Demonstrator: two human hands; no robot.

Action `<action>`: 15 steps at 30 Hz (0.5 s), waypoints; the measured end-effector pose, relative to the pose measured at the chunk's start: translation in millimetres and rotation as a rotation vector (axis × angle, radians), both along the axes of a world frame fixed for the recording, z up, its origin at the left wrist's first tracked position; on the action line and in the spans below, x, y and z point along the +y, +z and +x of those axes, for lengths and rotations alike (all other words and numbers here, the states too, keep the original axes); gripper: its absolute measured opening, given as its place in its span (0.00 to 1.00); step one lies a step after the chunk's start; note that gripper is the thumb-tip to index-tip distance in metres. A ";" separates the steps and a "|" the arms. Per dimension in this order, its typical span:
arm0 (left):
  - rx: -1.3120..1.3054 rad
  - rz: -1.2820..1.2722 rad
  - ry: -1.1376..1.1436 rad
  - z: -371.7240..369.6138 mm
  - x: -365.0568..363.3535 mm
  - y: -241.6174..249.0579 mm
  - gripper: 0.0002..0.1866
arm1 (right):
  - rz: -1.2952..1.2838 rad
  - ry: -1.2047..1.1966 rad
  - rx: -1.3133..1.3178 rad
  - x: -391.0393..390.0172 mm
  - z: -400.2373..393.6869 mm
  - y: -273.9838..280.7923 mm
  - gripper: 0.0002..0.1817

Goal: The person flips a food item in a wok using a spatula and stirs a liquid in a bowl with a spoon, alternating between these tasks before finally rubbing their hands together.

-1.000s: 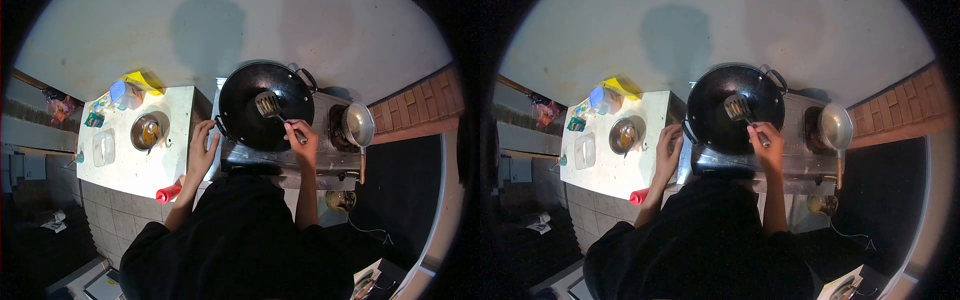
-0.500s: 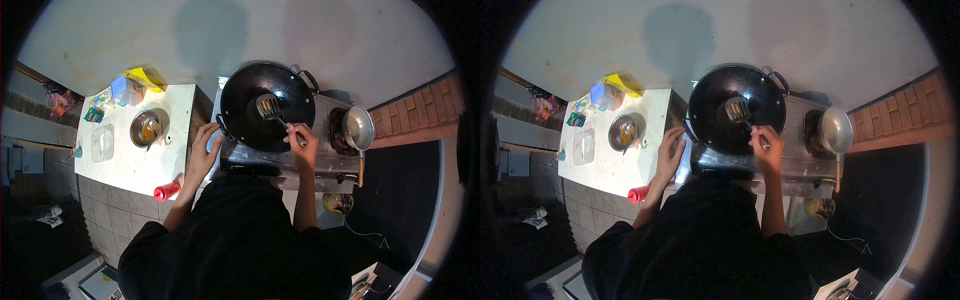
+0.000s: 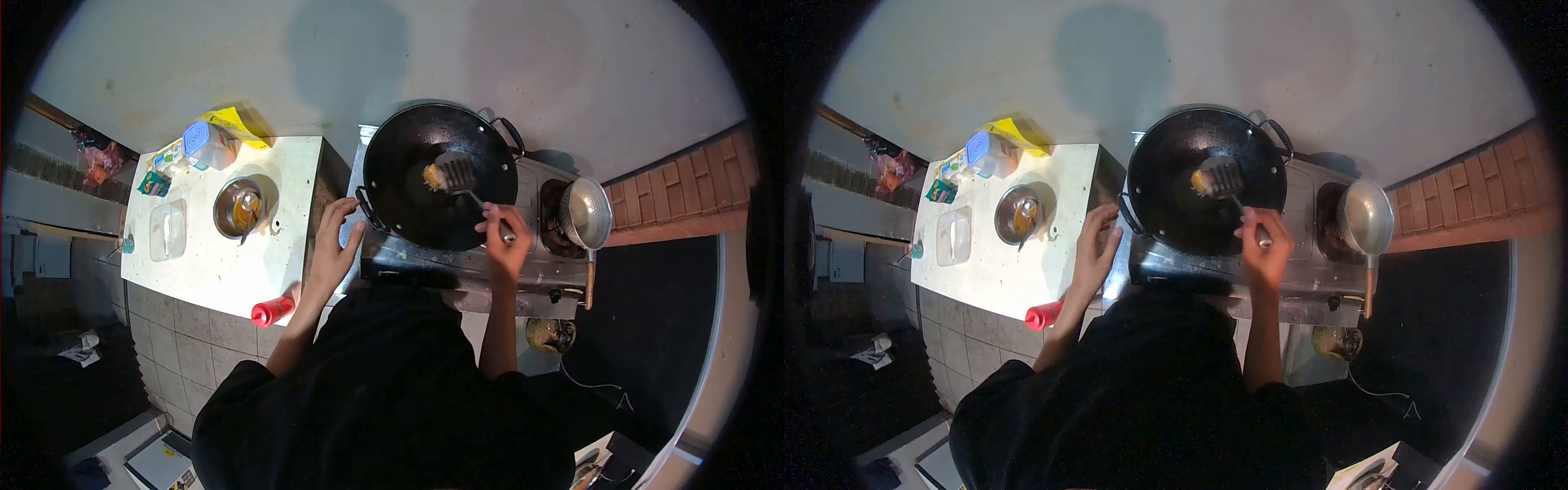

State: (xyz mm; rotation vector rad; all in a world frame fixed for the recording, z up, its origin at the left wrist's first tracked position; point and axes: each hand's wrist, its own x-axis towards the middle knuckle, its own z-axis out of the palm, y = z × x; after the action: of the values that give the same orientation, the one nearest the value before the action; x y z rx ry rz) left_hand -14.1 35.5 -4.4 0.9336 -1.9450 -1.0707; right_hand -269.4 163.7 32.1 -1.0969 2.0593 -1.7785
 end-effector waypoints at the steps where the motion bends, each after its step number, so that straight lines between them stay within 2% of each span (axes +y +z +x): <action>1: -0.002 0.006 -0.002 0.5 -0.5 0.6 0.17 | 0.002 -0.016 0.093 2.1 -4.1 1.8 0.05; 5: -0.023 -0.014 -0.001 -0.1 -3.5 -0.5 0.17 | 0.017 0.002 0.175 6.5 -8.3 13.0 0.06; 7: -0.010 -0.030 0.003 -0.6 -6.6 -6.8 0.17 | 0.095 0.061 0.131 6.7 -6.1 16.9 0.12; 15: 0.061 0.051 -0.006 -1.4 -13.0 5.2 0.17 | 0.159 0.129 0.215 -5.3 -1.9 16.9 0.10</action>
State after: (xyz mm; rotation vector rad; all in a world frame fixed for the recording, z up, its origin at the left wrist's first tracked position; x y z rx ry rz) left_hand -15.5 22.5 0.8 0.9135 -1.8796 -1.1441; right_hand -271.3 158.4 49.0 -1.3901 2.1496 -1.4654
